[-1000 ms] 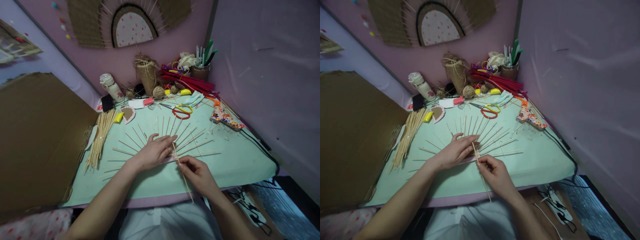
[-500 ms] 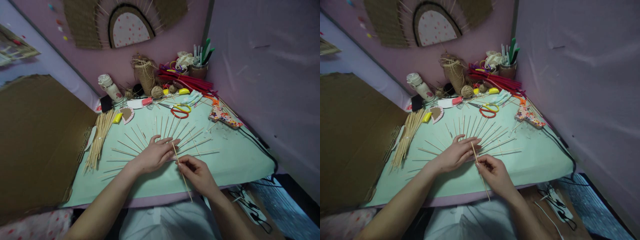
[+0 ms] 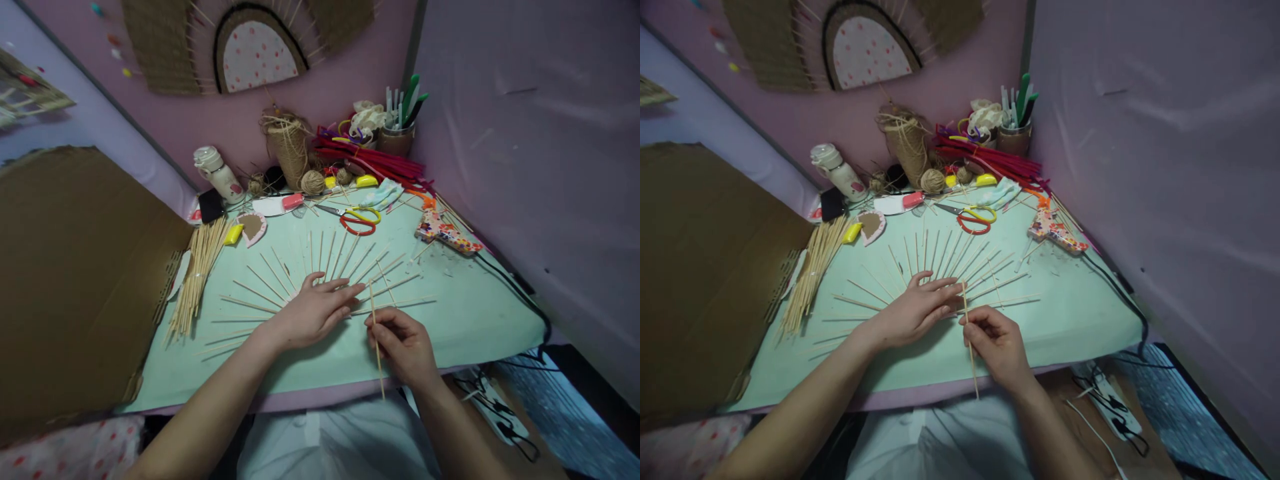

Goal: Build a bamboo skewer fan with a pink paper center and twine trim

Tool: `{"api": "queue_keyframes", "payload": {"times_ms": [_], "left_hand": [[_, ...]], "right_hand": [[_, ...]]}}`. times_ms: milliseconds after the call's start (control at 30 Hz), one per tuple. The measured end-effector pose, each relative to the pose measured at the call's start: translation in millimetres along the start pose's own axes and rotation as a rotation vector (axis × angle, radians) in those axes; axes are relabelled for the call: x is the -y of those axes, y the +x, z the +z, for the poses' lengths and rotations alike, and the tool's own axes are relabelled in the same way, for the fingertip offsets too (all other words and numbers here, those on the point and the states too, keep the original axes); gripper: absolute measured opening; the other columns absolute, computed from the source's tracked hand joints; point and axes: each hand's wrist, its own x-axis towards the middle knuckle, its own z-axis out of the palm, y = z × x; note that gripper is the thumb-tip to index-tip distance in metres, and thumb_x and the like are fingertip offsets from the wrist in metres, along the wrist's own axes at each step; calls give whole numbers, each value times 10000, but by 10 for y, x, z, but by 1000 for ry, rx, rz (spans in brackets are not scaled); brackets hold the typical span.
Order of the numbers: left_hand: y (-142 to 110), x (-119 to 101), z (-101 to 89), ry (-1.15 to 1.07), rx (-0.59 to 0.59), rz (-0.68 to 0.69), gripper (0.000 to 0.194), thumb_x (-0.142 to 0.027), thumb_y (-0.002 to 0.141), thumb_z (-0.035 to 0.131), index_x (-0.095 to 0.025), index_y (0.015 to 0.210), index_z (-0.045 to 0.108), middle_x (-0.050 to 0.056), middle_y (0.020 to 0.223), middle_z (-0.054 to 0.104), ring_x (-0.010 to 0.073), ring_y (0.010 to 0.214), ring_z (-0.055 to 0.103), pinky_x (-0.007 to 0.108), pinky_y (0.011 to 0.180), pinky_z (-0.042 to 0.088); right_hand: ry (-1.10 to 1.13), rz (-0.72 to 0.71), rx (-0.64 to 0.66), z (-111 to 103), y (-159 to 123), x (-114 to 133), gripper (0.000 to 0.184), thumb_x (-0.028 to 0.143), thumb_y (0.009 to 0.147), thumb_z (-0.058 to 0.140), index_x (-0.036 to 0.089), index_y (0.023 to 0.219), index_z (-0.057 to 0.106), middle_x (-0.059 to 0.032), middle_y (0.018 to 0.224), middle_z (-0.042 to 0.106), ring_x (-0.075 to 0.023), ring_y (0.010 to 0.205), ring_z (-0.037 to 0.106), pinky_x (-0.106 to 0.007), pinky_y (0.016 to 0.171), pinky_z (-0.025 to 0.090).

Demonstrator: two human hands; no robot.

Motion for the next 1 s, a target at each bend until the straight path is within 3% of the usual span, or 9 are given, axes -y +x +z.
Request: {"api": "queue_keyframes", "payload": {"times_ms": [333, 467, 600, 733, 833, 1000], "left_hand": [[-67, -85, 32, 30, 6, 12, 453, -330, 997, 325, -250, 1442, 350, 98, 1398, 551, 218, 1359, 415, 498, 1125, 185], [-231, -179, 125, -46, -147, -31, 415, -287, 975, 382, -232, 1384, 431, 95, 1399, 548, 220, 1349, 421, 473, 1124, 226], [-486, -412, 350, -364, -396, -192, 329, -298, 966, 418, -223, 1257, 552, 97, 1211, 663, 208, 1141, 575, 377, 989, 410], [-589, -584, 580, -797, -400, -377, 271, -390, 920, 526, -198, 1027, 683, 76, 966, 727, 190, 883, 639, 306, 814, 473], [-555, -548, 648, -1147, -398, -478, 322, -461, 876, 579, -168, 911, 707, 63, 834, 720, 138, 682, 581, 253, 653, 440], [-481, -380, 646, -1575, -431, -570, 375, -482, 750, 720, -118, 836, 707, 43, 709, 663, 54, 519, 402, 198, 492, 239]], "right_hand": [[69, -5, -34, -17, -3, -54, 244, 443, 816, 658, 200, 810, 633, 36, 546, 543, -79, 426, 417, -204, 411, 337], [148, 2, -58, -18, 9, -34, 244, 434, 798, 686, 198, 785, 626, 44, 525, 531, -71, 421, 414, -195, 412, 326], [167, 22, -106, 21, -5, 24, 263, 452, 780, 703, 203, 788, 620, 49, 520, 532, -67, 402, 402, -191, 391, 314], [104, 61, -90, 115, -27, 91, 247, 443, 800, 689, 208, 842, 628, 42, 569, 567, -65, 401, 411, -193, 387, 328], [80, 118, -59, 232, 9, 154, 273, 459, 791, 695, 197, 834, 631, 38, 580, 578, -59, 398, 409, -191, 387, 324], [150, 208, -60, 412, 124, 213, 327, 477, 733, 735, 177, 797, 621, 46, 565, 561, -49, 397, 387, -183, 384, 290]]}}
